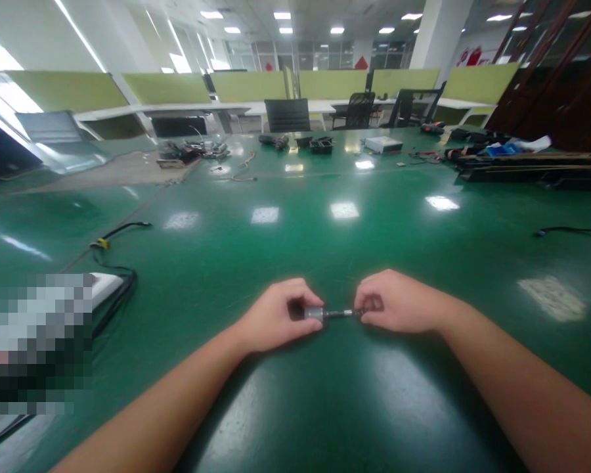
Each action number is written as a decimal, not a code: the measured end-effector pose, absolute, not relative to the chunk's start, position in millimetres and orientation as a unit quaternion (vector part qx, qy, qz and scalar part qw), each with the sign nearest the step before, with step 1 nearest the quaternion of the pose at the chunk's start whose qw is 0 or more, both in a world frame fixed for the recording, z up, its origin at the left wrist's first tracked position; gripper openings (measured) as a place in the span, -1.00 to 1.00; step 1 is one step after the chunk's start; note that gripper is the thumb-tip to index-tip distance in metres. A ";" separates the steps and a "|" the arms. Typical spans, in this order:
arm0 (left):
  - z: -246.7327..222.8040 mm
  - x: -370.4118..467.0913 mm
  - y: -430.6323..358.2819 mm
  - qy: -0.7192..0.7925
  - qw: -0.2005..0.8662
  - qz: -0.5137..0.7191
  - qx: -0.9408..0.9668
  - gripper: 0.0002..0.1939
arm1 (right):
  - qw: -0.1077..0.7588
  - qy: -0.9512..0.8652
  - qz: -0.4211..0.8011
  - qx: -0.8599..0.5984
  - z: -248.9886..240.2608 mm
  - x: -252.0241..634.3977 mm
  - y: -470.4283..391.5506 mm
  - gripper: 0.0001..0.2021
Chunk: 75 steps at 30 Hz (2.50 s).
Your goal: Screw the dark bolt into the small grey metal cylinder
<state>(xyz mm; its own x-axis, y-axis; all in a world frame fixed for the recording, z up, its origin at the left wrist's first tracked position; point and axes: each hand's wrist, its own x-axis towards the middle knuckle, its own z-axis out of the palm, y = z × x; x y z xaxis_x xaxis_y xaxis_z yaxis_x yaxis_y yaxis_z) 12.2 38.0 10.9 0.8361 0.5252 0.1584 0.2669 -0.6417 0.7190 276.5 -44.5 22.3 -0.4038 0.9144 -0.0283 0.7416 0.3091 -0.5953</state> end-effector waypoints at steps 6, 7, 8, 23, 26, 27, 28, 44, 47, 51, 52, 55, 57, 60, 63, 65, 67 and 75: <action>11.1 12.7 37.4 0.224 0.361 0.179 0.887 -0.81 | 0.160 -0.791 0.276 -0.523 21.3 278.3 -42.8 -0.89; 11.1 12.8 37.4 0.224 0.362 0.179 0.887 -0.82 | 0.162 -0.790 0.278 -0.523 20.1 277.5 -42.4 -0.89; 10.9 12.9 37.3 0.225 0.362 0.179 0.887 -0.82 | 0.166 -0.789 0.279 -0.522 18.6 276.2 -42.0 -0.89; 1.6 17.2 34.4 0.242 0.314 0.201 0.896 -0.72 | 0.268 -0.815 0.188 -0.478 -9.6 232.9 -29.7 -0.95; 2.4 17.3 34.3 0.238 0.312 0.203 0.897 -0.68 | 0.272 -0.813 0.180 -0.482 -10.5 233.8 -30.7 -0.94; 2.9 17.2 34.4 0.230 0.314 0.202 0.899 -0.67 | 0.274 -0.813 0.178 -0.482 -10.9 233.5 -30.8 -0.94; 3.5 17.0 34.4 0.223 0.317 0.199 0.900 -0.66 | 0.274 -0.813 0.178 -0.483 -11.3 233.2 -30.7 -0.93; 1.8 14.8 36.5 0.259 0.337 0.202 0.882 -0.81 | 0.268 -0.820 0.183 -0.471 -9.1 233.4 -32.5 -0.94; 2.1 14.4 36.8 0.254 0.337 0.204 0.883 -0.81 | 0.266 -0.821 0.183 -0.470 -8.1 233.8 -33.2 -0.94; 3.1 14.9 36.2 0.254 0.341 0.200 0.883 -0.83 | 0.260 -0.823 0.176 -0.473 -6.1 235.0 -34.5 -0.96; 3.4 15.1 36.0 0.255 0.341 0.200 0.883 -0.83 | 0.259 -0.824 0.175 -0.473 -5.7 235.3 -34.7 -0.95; 4.3 15.4 35.4 0.256 0.339 0.200 0.883 -0.83 | 0.258 -0.825 0.174 -0.472 -4.7 236.2 -35.3 -0.96; 4.6 15.3 35.4 0.255 0.340 0.199 0.883 -0.83 | 0.257 -0.824 0.174 -0.474 -4.2 236.5 -35.5 -0.96; 4.2 14.7 35.8 0.257 0.337 0.198 0.884 -0.82 | 0.258 -0.825 0.176 -0.471 -3.9 237.1 -35.5 -0.95; 3.5 13.9 35.9 0.257 0.333 0.197 0.885 -0.81 | 0.256 -0.826 0.181 -0.469 -4.1 237.7 -35.2 -0.93; 3.6 13.7 35.6 0.258 0.334 0.197 0.885 -0.81 | 0.253 -0.825 0.182 -0.471 -4.2 238.3 -35.2 -0.92; 4.2 13.9 35.3 0.261 0.335 0.198 0.884 -0.82 | 0.249 -0.824 0.183 -0.474 -4.0 239.0 -35.4 -0.92; 6.6 14.5 35.0 0.255 0.338 0.195 0.885 -0.82 | 0.240 -0.824 0.180 -0.481 -2.8 243.3 -36.3 -0.92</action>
<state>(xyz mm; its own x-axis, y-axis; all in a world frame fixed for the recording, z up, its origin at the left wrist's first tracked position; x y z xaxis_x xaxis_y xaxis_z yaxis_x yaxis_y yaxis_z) 14.5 35.0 6.6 0.7941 0.5824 0.1736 0.3186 -0.6422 0.6972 243.3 -36.3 -2.8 -0.4222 0.8790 0.2216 0.7062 0.4722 -0.5276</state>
